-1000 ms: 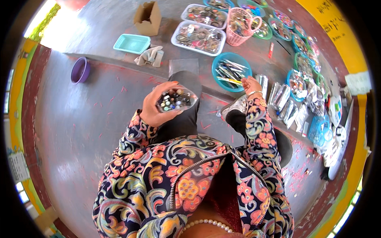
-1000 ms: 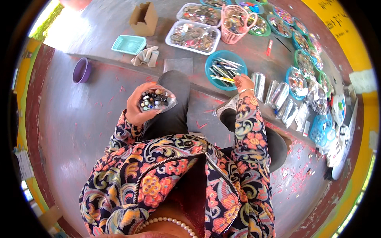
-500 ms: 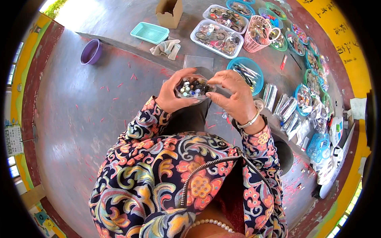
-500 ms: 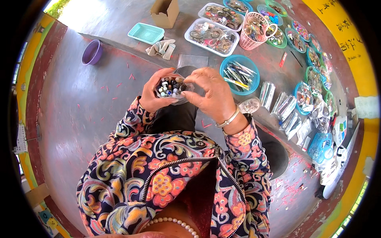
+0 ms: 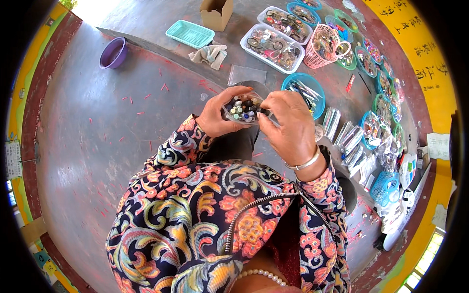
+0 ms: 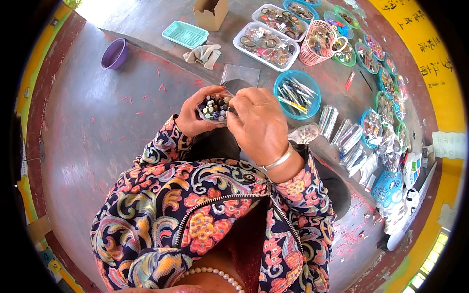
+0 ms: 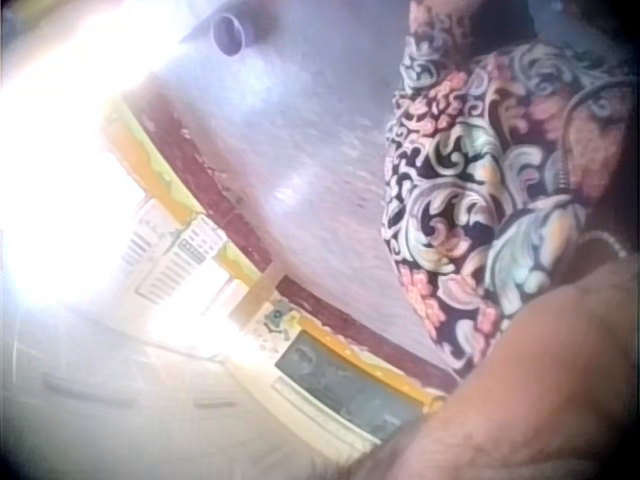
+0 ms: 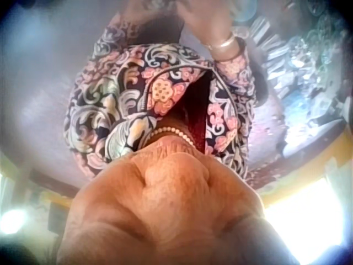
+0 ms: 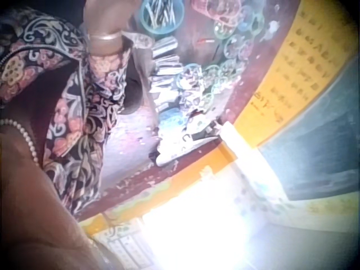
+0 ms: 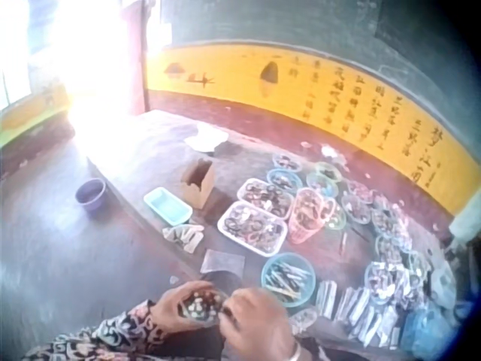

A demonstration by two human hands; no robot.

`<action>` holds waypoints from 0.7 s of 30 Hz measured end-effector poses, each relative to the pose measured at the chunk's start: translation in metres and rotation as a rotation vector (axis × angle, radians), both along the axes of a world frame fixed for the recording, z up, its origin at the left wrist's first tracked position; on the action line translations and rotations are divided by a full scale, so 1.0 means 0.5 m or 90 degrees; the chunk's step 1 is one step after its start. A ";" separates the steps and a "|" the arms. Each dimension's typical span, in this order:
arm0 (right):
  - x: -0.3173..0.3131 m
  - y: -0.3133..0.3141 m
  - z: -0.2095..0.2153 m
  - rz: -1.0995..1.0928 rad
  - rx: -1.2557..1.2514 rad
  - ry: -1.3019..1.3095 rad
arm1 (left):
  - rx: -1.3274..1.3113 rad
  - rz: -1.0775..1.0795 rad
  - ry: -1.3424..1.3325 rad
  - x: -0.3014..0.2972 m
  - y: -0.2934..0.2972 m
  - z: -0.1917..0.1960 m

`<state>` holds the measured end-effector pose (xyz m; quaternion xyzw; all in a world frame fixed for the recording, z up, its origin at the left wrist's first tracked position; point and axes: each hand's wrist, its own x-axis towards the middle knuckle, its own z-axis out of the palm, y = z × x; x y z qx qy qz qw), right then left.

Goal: The person sits on the floor and sorts various stationery items, including pens and markers, into clear plastic bags. They pick up items from a blue bowl and a container, place them into bags, and arrange the filled bags on the floor.

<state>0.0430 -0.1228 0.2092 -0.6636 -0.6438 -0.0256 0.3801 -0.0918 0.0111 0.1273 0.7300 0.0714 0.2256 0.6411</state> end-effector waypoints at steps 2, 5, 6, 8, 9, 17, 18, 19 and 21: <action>0.002 0.003 0.021 0.015 0.023 0.012 | -0.006 0.001 -0.019 -0.006 0.006 -0.010; -0.007 -0.024 0.084 -0.064 -0.037 0.238 | 0.007 -0.001 -0.016 -0.008 0.009 -0.006; 0.007 -0.034 0.079 -0.047 0.018 0.291 | 0.015 -0.001 -0.009 -0.009 0.009 -0.003; 0.020 -0.051 0.094 -0.051 0.160 0.533 | 0.008 0.004 -0.007 -0.004 0.005 -0.002; 0.035 -0.058 0.096 -0.041 0.207 0.591 | 0.005 0.007 -0.006 -0.004 0.004 -0.002; 0.189 -0.098 -0.040 -0.039 0.287 1.060 | 0.030 0.020 -0.007 0.002 0.008 -0.011; 0.194 -0.100 -0.053 -0.051 0.274 1.076 | 0.021 0.017 -0.013 0.008 0.008 -0.013; 0.190 -0.094 -0.066 -0.055 0.257 1.097 | 0.016 0.022 -0.017 0.004 0.008 -0.015; 0.189 -0.086 -0.083 -0.054 0.224 1.133 | 0.018 0.028 -0.011 -0.002 0.010 -0.012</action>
